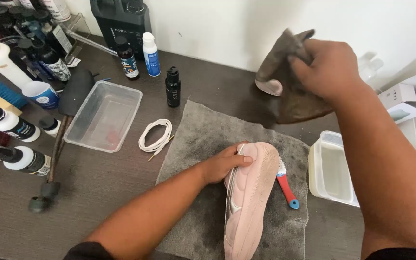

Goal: The person scrubs the sole of a pink sneaker using a blue brush and water from a plastic container. They repeatedly dip the brush into the water and scrub the shoe's bottom surface throughout the clip.

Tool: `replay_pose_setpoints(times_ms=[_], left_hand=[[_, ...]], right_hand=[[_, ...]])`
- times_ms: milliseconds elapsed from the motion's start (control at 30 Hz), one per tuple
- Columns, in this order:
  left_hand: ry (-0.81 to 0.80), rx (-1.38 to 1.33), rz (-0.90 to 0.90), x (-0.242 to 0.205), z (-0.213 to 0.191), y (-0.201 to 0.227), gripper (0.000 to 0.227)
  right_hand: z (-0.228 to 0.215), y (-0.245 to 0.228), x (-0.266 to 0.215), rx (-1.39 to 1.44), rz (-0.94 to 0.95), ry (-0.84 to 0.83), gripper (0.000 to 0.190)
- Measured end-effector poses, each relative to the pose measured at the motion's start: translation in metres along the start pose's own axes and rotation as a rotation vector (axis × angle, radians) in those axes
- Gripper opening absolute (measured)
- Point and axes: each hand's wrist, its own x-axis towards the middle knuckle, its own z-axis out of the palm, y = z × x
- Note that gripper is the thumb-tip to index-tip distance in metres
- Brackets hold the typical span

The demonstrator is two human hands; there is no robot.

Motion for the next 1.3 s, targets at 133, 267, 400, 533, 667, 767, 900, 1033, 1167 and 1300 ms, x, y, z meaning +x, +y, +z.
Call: replay_pose_setpoints(times_ms=[133, 267, 400, 533, 667, 767, 900, 1033, 1167, 1300], left_hand=[[0.006, -0.017, 0.015, 0.001, -0.001, -0.004, 0.039], [-0.027, -0.017, 0.037, 0.002, -0.002, -0.005, 0.036], [-0.006, 0.014, 0.001, 0.002, -0.001, -0.002, 0.038], [0.058, 0.046, -0.037, 0.002, 0.002, -0.005, 0.042], [-0.022, -0.027, 0.253, 0.001, 0.004, -0.010, 0.022], [-0.033, -0.002, 0.261, -0.001, 0.005, -0.004, 0.022], [-0.029, 0.007, 0.264, -0.005, 0.013, 0.002, 0.022], [-0.020, 0.000, 0.245, -0.008, 0.013, 0.002, 0.023], [-0.033, -0.019, 0.211, -0.010, 0.016, 0.007, 0.025], [-0.036, -0.004, 0.203, -0.009, 0.013, 0.008, 0.026]], right_hand=[[-0.006, -0.024, 0.001, -0.310, -0.111, -0.075, 0.052], [0.004, -0.022, 0.008, -0.403, -0.142, -0.078, 0.049], [0.026, -0.001, 0.013, -0.509, -0.528, 0.601, 0.042], [0.013, -0.065, -0.003, -0.691, -0.678, 0.907, 0.035], [0.075, -0.048, -0.019, -0.349, -0.897, 0.644, 0.027], [0.091, -0.050, -0.037, -0.290, -0.918, 0.434, 0.025], [0.088, -0.051, -0.054, -0.008, -0.772, 0.045, 0.035], [0.047, -0.070, -0.046, 0.164, -0.395, -0.284, 0.034], [0.056, -0.054, -0.024, 0.241, -0.056, -0.459, 0.035], [0.071, -0.047, -0.009, 0.140, -0.041, -0.420, 0.051]])
